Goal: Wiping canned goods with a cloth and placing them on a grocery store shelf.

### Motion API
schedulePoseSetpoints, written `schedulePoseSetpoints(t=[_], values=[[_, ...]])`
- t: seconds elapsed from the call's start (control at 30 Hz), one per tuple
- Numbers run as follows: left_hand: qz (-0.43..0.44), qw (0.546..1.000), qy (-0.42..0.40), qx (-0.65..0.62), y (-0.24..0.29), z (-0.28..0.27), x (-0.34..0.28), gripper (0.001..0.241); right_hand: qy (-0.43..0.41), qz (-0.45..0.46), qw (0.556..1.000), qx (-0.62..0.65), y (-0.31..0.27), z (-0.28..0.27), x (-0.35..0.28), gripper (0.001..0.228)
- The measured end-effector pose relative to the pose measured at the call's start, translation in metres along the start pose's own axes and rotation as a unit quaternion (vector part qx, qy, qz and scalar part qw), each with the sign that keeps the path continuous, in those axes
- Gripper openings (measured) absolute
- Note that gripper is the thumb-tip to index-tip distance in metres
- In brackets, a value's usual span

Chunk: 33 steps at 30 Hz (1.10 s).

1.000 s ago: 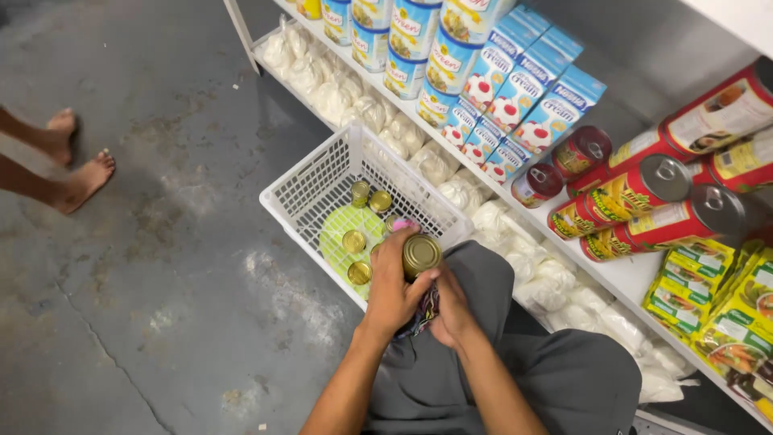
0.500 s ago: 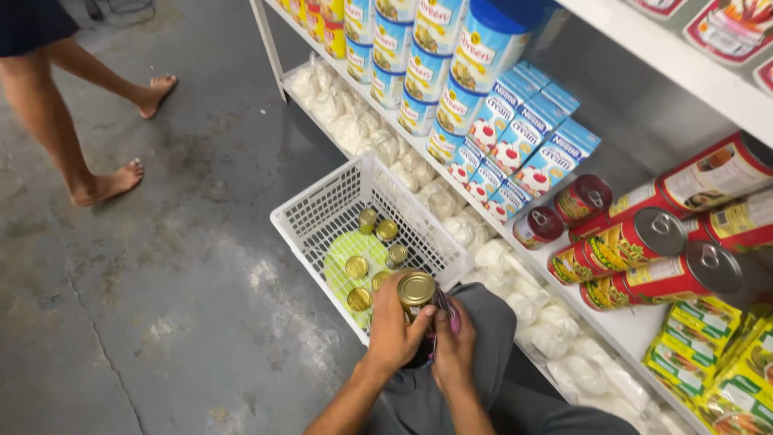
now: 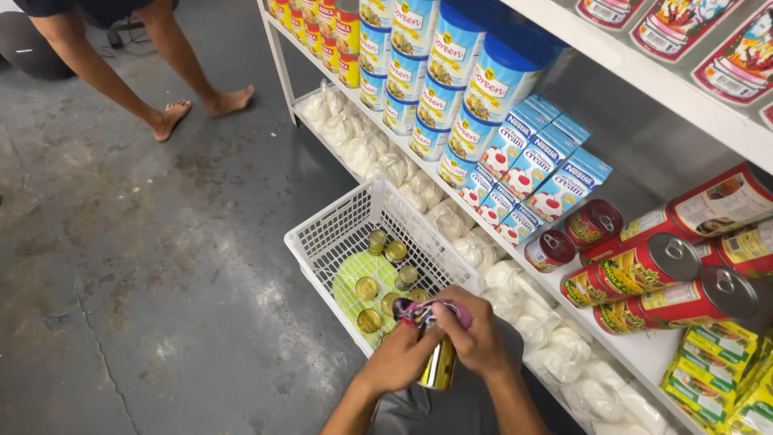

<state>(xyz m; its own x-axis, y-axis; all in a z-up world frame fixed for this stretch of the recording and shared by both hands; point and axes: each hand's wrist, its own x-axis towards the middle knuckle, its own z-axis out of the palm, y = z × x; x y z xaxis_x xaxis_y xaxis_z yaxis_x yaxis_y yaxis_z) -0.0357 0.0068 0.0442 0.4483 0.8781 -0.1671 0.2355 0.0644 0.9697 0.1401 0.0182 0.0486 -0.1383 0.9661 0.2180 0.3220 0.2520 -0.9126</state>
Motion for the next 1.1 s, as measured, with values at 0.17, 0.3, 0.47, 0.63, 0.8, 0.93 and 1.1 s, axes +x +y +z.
schedulePoseSetpoints(t=[0.17, 0.3, 0.47, 0.63, 0.8, 0.93, 1.1], values=[[-0.032, 0.997, 0.01, -0.062, -0.004, 0.017, 0.002, 0.052, 0.158, 0.054, 0.986, -0.018, 0.013, 0.006, -0.007, 0.031], [0.047, 0.946, 0.062, -0.313, -0.01, 0.033, 0.006, 0.038, 0.169, -0.151, 0.968, -0.104, -0.042, 0.01, -0.002, 0.018], [0.101, 0.913, 0.167, -0.358, -0.064, 0.09, 0.008, 0.04, 0.071, -0.212, 0.97, -0.098, -0.056, -0.006, -0.009, 0.021], [0.157, 0.889, 0.216, -0.373, -0.07, 0.125, 0.005, 0.047, -0.011, -0.218, 0.973, -0.079, -0.061, -0.023, -0.026, 0.027], [0.056, 0.838, 0.335, -0.427, -0.03, 0.075, 0.001, 0.067, 0.012, -0.154, 0.986, -0.065, -0.041, 0.017, -0.06, 0.034], [0.259, 0.862, 0.377, -0.22, -0.045, 0.066, 0.01, 0.08, 0.169, -0.007, 0.983, 0.067, -0.016, 0.05, -0.063, 0.054], [0.378, 0.872, 0.307, 0.054, -0.04, 0.033, 0.008, 0.08, 0.203, 0.178, 0.931, 0.247, 0.024, 0.044, -0.073, 0.046]])
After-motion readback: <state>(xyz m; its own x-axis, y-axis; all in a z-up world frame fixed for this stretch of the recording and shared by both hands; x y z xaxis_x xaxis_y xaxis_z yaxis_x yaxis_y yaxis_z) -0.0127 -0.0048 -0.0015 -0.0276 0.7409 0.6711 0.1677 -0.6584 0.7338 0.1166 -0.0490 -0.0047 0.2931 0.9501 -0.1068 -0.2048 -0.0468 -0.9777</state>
